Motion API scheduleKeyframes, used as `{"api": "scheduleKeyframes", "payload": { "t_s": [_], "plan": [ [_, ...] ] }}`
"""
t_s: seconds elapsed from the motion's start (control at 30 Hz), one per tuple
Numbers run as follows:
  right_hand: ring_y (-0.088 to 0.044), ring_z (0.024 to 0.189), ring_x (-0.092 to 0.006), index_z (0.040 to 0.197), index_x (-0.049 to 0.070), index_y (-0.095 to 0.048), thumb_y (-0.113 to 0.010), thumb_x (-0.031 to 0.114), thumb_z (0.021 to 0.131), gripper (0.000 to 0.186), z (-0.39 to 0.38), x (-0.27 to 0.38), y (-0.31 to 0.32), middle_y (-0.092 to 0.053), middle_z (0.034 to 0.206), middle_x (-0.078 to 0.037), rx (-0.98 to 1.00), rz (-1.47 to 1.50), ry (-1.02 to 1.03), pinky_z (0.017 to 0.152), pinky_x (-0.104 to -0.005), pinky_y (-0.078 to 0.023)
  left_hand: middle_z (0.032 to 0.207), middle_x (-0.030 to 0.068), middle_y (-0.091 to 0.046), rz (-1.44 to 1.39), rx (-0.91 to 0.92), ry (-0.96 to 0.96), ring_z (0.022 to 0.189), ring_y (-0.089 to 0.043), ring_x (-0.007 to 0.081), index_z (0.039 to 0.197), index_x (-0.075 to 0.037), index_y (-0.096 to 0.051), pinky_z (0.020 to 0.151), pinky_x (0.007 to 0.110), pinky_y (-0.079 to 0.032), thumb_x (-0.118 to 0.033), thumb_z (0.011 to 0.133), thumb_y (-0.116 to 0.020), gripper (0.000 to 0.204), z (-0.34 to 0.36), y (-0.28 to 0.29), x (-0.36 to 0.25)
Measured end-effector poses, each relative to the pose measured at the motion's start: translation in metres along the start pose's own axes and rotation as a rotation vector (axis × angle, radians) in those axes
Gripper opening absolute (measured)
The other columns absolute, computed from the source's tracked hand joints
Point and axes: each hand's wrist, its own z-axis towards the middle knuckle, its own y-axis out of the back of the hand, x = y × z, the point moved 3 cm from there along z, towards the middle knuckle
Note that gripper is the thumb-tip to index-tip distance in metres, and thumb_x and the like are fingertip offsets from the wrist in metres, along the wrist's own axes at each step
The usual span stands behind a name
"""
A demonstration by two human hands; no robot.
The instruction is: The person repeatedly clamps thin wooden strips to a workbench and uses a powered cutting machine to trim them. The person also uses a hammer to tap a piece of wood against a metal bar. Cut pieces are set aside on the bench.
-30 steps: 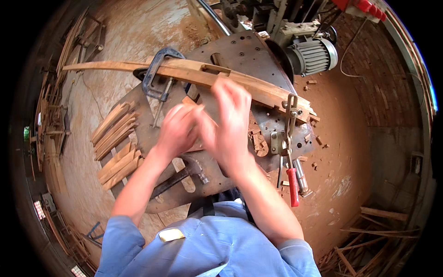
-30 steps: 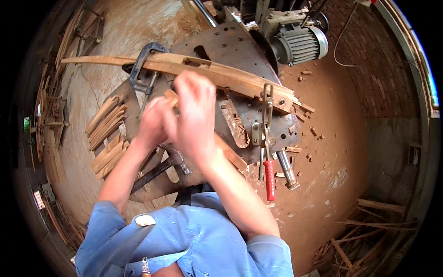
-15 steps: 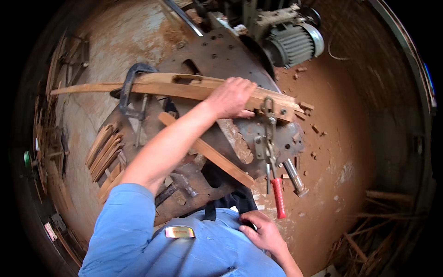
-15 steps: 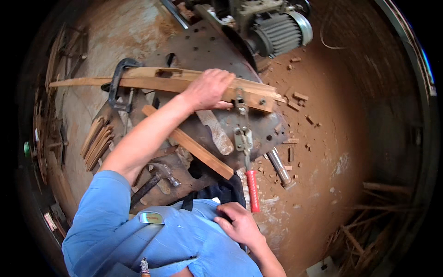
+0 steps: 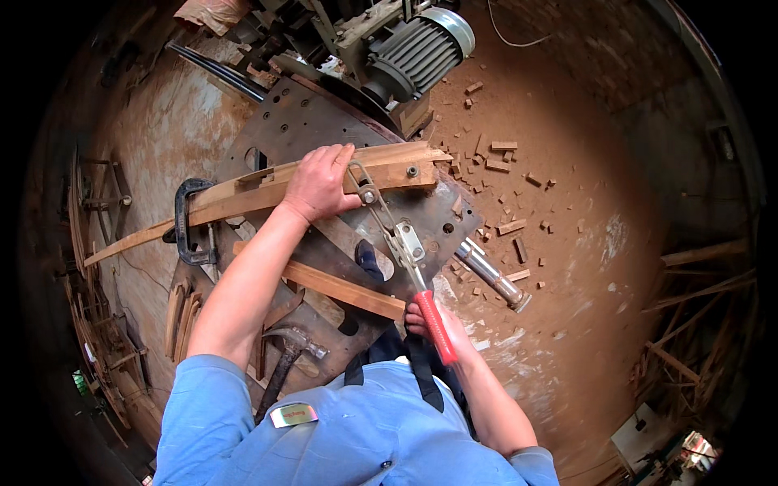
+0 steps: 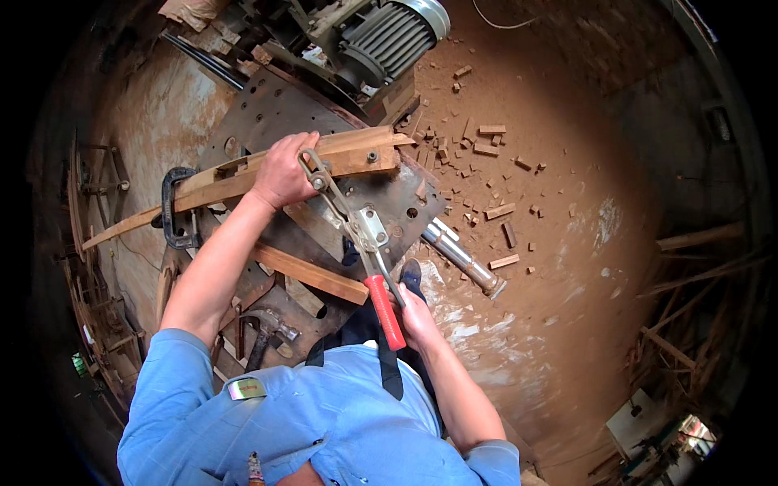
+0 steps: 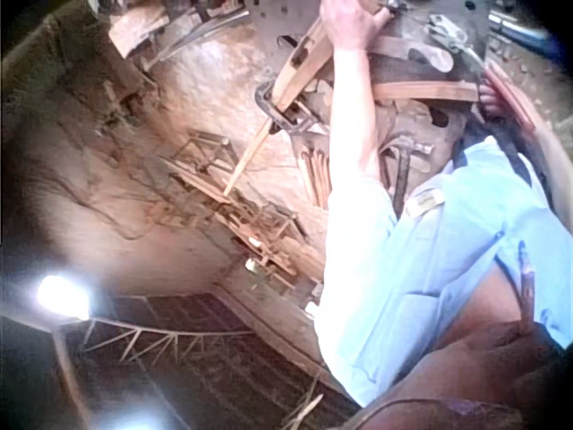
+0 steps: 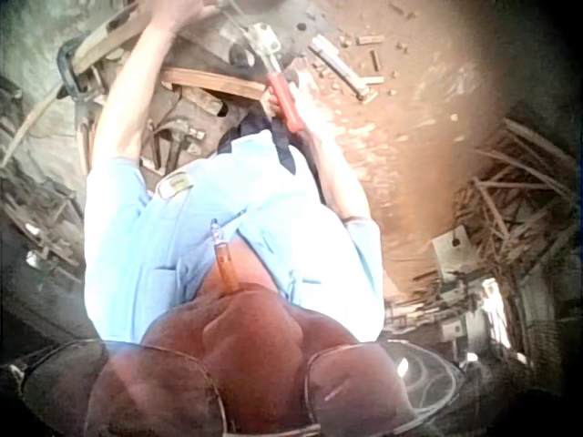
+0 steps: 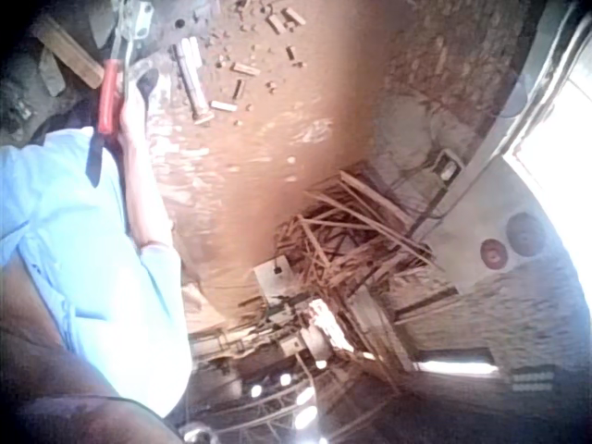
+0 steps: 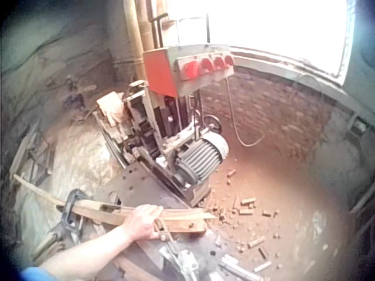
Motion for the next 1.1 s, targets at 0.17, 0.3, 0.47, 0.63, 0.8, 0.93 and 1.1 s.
{"api": "scheduleKeyframes", "payload": {
  "t_s": [0.17, 0.3, 0.47, 0.63, 0.8, 0.93, 1.1],
  "plan": [
    [-0.062, 0.104, -0.0242, 0.12, 0.003, -0.058, -0.053, 0.04, 0.101, 0.042, 0.028, -0.016, 0.0, -0.063, 0.111, -0.011, 0.238, 0.379, -0.026, 0.097, -0.0408, -0.051, 0.116, 0.0187, -0.063, -0.031, -0.045, -0.003, 0.105, -0.062, 0.0348, 0.124, 0.001, -0.06, 0.091, 0.042, -0.051, -0.03, 0.069, -0.076, 0.065, 0.003, 0.006, -0.003],
    [-0.062, 0.106, -0.0205, 0.124, 0.008, -0.057, -0.06, 0.03, 0.099, 0.034, 0.04, -0.025, -0.003, -0.062, 0.119, -0.007, 0.257, 0.294, 0.073, 0.096, -0.041, -0.05, 0.116, 0.0172, -0.063, -0.008, -0.013, -0.002, 0.106, -0.061, 0.0336, 0.125, 0.0, -0.058, 0.093, 0.042, -0.049, -0.034, 0.063, -0.081, 0.074, 0.003, 0.007, -0.004],
    [-0.062, 0.108, -0.0202, 0.127, 0.009, -0.057, -0.062, 0.026, 0.097, 0.035, 0.037, -0.018, -0.009, -0.062, 0.123, -0.006, 0.247, 0.232, 0.102, 0.097, -0.0392, -0.05, 0.113, 0.0162, -0.063, -0.005, -0.042, -0.026, 0.103, -0.061, 0.0337, 0.123, 0.0, -0.058, 0.092, 0.043, -0.05, -0.034, 0.065, -0.08, 0.071, 0.002, 0.006, -0.005],
    [-0.062, 0.102, -0.0176, 0.125, 0.009, -0.059, -0.064, 0.029, 0.096, 0.036, 0.049, -0.029, -0.004, -0.063, 0.118, -0.006, 0.28, 0.242, 0.133, 0.092, -0.0388, -0.053, 0.114, 0.0166, -0.063, 0.022, -0.042, -0.031, 0.103, -0.062, 0.0347, 0.125, -0.001, -0.058, 0.091, 0.043, -0.051, -0.031, 0.067, -0.079, 0.068, 0.004, 0.004, -0.007],
    [-0.064, 0.091, -0.0145, 0.123, 0.006, -0.06, -0.062, 0.033, 0.098, 0.037, 0.042, -0.016, -0.014, -0.064, 0.105, -0.004, 0.291, 0.227, 0.145, 0.083, -0.0325, -0.055, 0.118, 0.0175, -0.063, 0.018, 0.004, 0.002, 0.107, -0.061, 0.0364, 0.131, -0.003, -0.055, 0.093, 0.043, -0.051, -0.029, 0.065, -0.081, 0.076, -0.001, -0.002, -0.001],
    [-0.064, 0.082, -0.0131, 0.122, 0.006, -0.06, -0.061, 0.035, 0.098, 0.038, 0.055, -0.027, -0.007, -0.065, 0.098, -0.004, 0.32, 0.227, 0.161, 0.075, -0.0273, -0.055, 0.118, 0.0176, -0.063, 0.03, 0.014, -0.018, 0.107, -0.061, 0.0362, 0.131, -0.003, -0.055, 0.092, 0.043, -0.052, -0.029, 0.064, -0.081, 0.077, 0.001, -0.002, -0.001],
    [-0.054, 0.081, -0.0074, 0.11, 0.015, -0.056, -0.059, 0.034, 0.1, 0.021, 0.047, -0.018, -0.015, -0.052, 0.087, 0.006, 0.355, 0.223, 0.123, 0.078, -0.0266, -0.049, 0.114, 0.0166, -0.064, 0.038, -0.025, -0.033, 0.104, -0.062, 0.0355, 0.126, -0.002, -0.058, 0.09, 0.043, -0.051, -0.03, 0.059, -0.082, 0.077, 0.0, 0.0, -0.001]
  ]
}}
